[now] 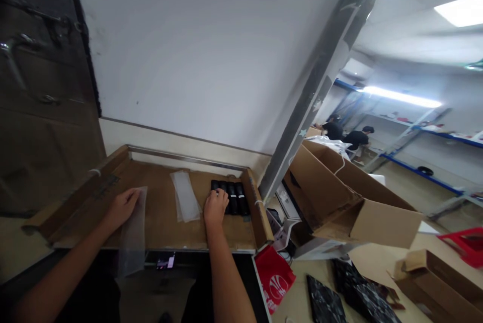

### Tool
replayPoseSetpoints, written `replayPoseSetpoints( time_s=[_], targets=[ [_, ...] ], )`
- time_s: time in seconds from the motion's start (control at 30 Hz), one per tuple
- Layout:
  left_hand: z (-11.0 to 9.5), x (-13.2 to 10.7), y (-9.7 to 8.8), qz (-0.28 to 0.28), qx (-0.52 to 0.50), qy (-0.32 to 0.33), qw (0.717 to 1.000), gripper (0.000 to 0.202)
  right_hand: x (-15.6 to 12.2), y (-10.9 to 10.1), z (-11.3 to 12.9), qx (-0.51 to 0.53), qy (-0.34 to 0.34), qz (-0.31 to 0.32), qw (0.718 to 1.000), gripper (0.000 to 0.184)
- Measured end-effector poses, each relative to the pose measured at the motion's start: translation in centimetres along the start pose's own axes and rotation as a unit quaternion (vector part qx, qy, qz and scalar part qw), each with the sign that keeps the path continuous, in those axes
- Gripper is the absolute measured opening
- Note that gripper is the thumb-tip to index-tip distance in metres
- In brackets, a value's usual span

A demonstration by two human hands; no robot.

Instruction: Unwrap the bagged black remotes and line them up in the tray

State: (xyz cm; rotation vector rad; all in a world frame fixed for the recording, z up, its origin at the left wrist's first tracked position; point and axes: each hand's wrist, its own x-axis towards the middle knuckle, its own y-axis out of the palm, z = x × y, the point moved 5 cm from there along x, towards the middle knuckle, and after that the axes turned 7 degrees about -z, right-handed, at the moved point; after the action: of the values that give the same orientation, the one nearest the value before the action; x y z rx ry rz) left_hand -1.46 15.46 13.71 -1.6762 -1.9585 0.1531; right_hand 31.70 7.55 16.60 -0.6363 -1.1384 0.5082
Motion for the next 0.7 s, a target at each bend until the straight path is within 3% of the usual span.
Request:
replayPoseSetpoints(
  time_s=[0.1,0.2,0.27,0.37,0.43,0.5,0.6,0.67,0.7],
  targets=[
    [0.0,0.1,-0.2,-0.013,-0.019,-0.003,1.0,0.043,-0.7,-2.2,0.8,0.087,-0.006,-0.034,0.996,0.025],
    [0.0,0.2,-0.4,-0.032,-0.051,-0.008,0.998,0.044,-3.0,-4.4,3.1,0.226,0.016,-0.013,0.974,0.029],
    [0.0,0.3,-0.6,-0.05,-0.074,-0.023,0.996,0.045,-5.4,-4.8,5.6,0.329,0.058,0.062,0.94,0.027],
    [0.0,0.2,-0.8,-0.056,-0.126,-0.069,0.988,0.05,-9.2,-4.1,10.8,0.42,0.071,0.21,0.88,0.033],
    [0.0,-0.1,-0.8,-0.04,-0.165,-0.107,0.98,0.055,-10.8,-3.5,13.4,0.405,0.068,0.248,0.877,0.05],
    [0.0,-0.4,-1.1,-0.032,-0.195,-0.139,0.97,0.058,-11.4,-3.0,15.1,0.364,0.06,0.259,0.893,0.061],
    [0.2,-0.6,-1.6,-0.039,-0.224,-0.173,0.958,0.062,-11.2,-2.3,15.8,0.335,0.05,0.278,0.899,0.037],
    [0.5,-0.5,-1.8,-0.037,-0.25,-0.189,0.949,0.065,-10.8,-1.9,15.4,0.358,0.052,0.297,0.884,0.013],
    [0.6,-0.5,-1.8,-0.036,-0.261,-0.191,0.946,0.065,-10.7,-1.7,15.0,0.376,0.058,0.301,0.874,0.009]
  ],
)
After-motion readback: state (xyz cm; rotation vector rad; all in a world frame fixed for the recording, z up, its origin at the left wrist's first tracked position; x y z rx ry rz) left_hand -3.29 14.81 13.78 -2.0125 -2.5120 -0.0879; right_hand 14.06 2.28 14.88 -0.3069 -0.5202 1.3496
